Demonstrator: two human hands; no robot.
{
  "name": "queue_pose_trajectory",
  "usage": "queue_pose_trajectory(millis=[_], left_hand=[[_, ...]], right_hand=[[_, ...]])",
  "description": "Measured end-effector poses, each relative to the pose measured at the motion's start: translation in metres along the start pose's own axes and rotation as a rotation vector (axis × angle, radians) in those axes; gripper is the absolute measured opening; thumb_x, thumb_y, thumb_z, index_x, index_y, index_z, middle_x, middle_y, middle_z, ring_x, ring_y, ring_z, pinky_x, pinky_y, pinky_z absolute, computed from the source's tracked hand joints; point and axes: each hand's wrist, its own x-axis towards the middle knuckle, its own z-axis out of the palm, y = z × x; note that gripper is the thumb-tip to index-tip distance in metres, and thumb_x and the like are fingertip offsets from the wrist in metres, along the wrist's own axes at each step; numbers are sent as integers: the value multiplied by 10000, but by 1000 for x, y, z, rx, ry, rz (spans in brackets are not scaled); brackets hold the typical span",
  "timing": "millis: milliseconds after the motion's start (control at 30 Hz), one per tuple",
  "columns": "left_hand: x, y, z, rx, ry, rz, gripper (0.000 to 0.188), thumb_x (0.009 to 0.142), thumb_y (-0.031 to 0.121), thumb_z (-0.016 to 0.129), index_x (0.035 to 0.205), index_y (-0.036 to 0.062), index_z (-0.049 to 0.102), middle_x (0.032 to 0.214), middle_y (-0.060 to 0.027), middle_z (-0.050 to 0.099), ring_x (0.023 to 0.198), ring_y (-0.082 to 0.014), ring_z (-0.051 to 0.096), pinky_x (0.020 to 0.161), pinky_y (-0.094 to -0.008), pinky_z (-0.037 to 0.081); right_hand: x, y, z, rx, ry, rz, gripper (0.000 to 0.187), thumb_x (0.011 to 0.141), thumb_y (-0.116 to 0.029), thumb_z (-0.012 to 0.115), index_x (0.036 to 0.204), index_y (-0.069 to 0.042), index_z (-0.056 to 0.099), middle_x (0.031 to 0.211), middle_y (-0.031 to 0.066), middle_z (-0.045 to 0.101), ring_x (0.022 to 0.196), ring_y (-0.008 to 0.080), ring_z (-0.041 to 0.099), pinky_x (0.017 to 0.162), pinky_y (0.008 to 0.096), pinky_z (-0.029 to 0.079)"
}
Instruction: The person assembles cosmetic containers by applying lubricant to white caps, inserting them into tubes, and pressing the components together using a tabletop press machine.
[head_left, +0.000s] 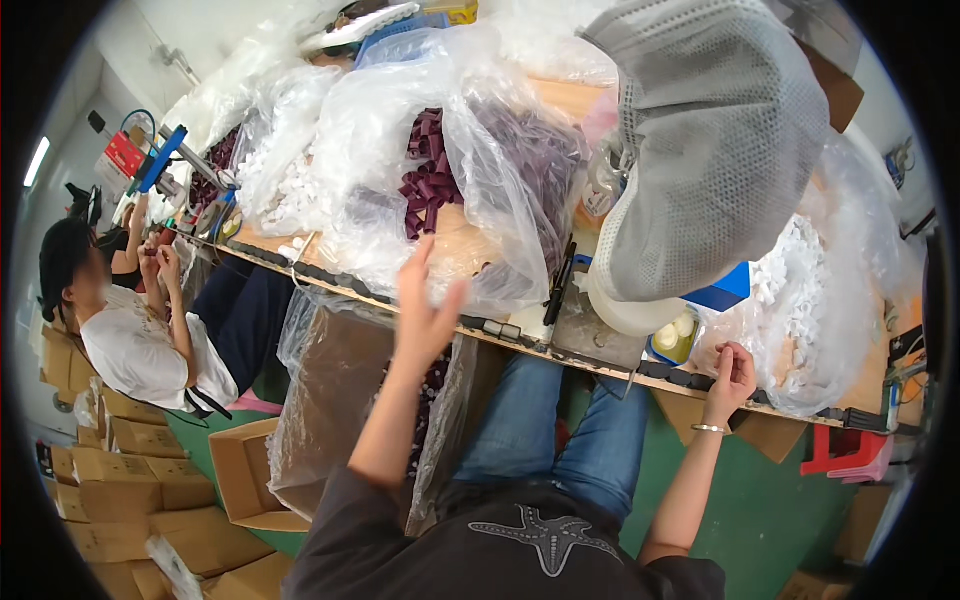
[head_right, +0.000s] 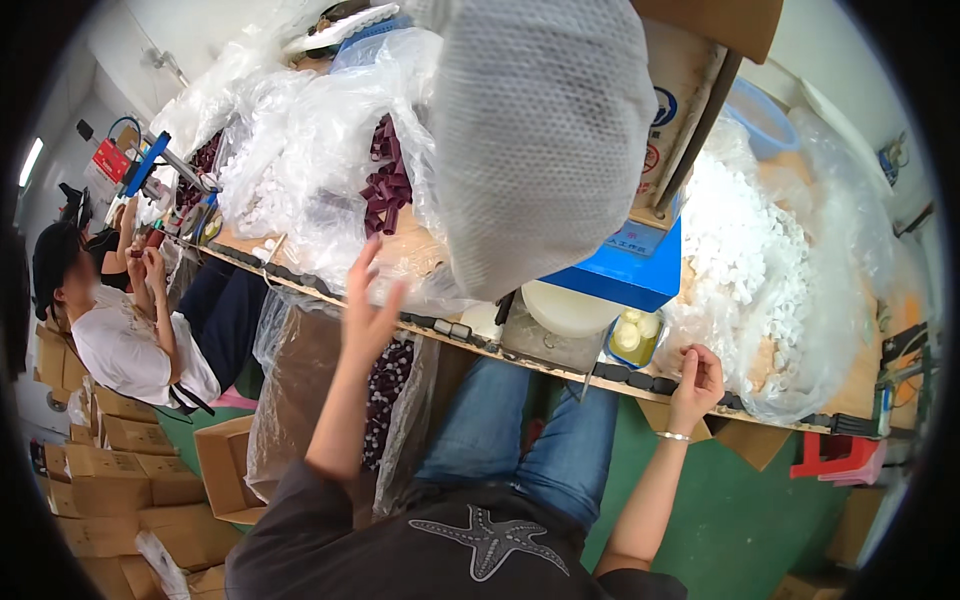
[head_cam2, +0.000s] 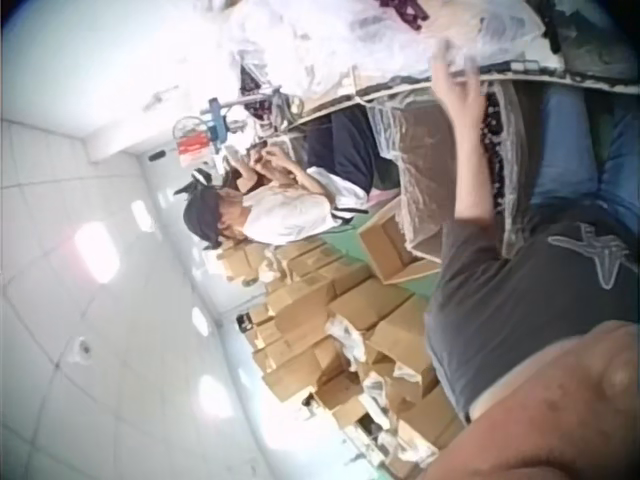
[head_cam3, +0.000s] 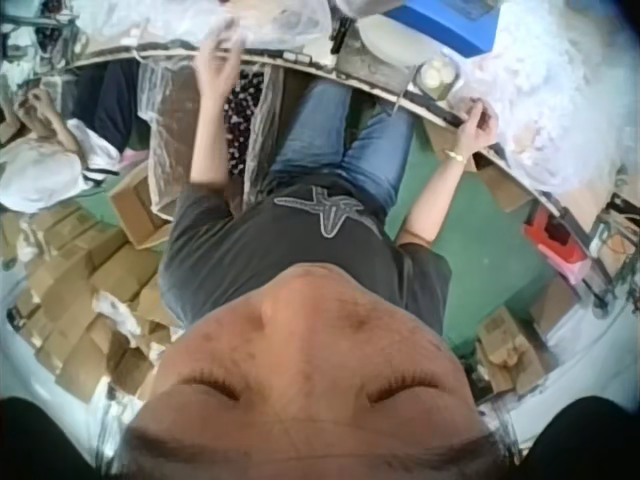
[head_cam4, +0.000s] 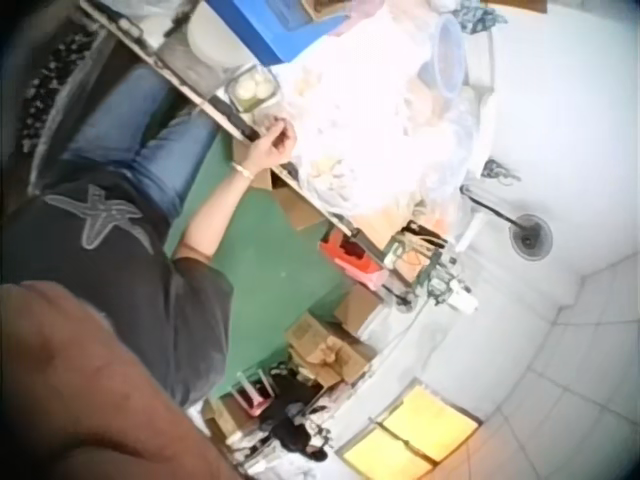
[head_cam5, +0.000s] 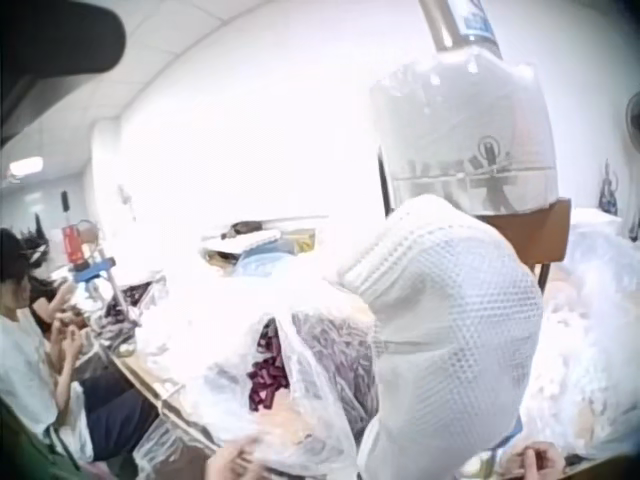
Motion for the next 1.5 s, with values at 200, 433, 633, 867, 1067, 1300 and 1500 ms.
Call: queue_pose_trajectory(millis=[200, 433, 633, 867, 1067, 1300, 1500], left_hand=[[41, -3, 165, -358, -81, 134, 697, 810, 146, 617, 1401, -64, 314, 1409, -260, 393, 1366, -414, 283, 1119, -504, 201], [64, 5, 193, -549, -303, 7, 554, 814, 131, 518, 1364, 83, 461, 1427, -104, 442, 1382, -315, 316, 1086, -600, 199], [61, -4, 170, 353, -199, 378, 548, 789, 111, 554, 1331, 87, 483, 1402, -108, 460, 1374, -317, 320, 1097, -602, 171], [86, -6, 81, -86, 141, 297, 192, 776, 21, 599, 966, 36, 626, 1008, -142, 619, 981, -336, 551, 871, -409, 422], [69, -84, 75, 152, 121, 136, 255, 766, 5, 605, 1019, 27, 623, 976, -135, 621, 958, -333, 558, 840, -405, 429], [69, -81, 87, 120, 108, 66, 331, 719, 20, 642, 1046, 49, 601, 948, -137, 591, 948, -347, 530, 839, -422, 427], [72, -84, 86, 127, 117, 53, 296, 724, 22, 646, 1015, 30, 597, 925, -140, 590, 922, -349, 528, 826, -419, 430]], right_hand=[[-1, -6, 7, 7, -11, 19, 90, 926, -64, 599, 982, 0, 624, 869, 35, 670, 695, 40, 541, 640, 178, 445], [-3, -4, 4, -6, -24, 16, 78, 928, -55, 594, 977, 1, 619, 860, 33, 659, 701, 44, 540, 637, 180, 438], [-2, -6, 9, -31, -40, 13, 77, 926, -49, 592, 974, 5, 620, 859, 41, 658, 716, 60, 554, 653, 192, 447], [-7, 0, 5, -8, -2, -23, 83, 922, -43, 595, 978, 10, 624, 863, 48, 657, 710, 62, 556, 642, 193, 445], [-4, 0, 5, 6, 3, -53, 116, 930, -87, 594, 986, 5, 635, 894, 68, 664, 768, 108, 623, 644, 208, 469], [1, 0, 1, -19, -20, -33, 159, 950, -97, 561, 1009, 36, 627, 905, 101, 668, 708, 96, 542, 672, 223, 450], [-40, -25, 10, 95, 44, -204, 145, 935, -34, 506, 978, 55, 613, 878, 112, 658, 760, 165, 614, 661, 254, 484]])
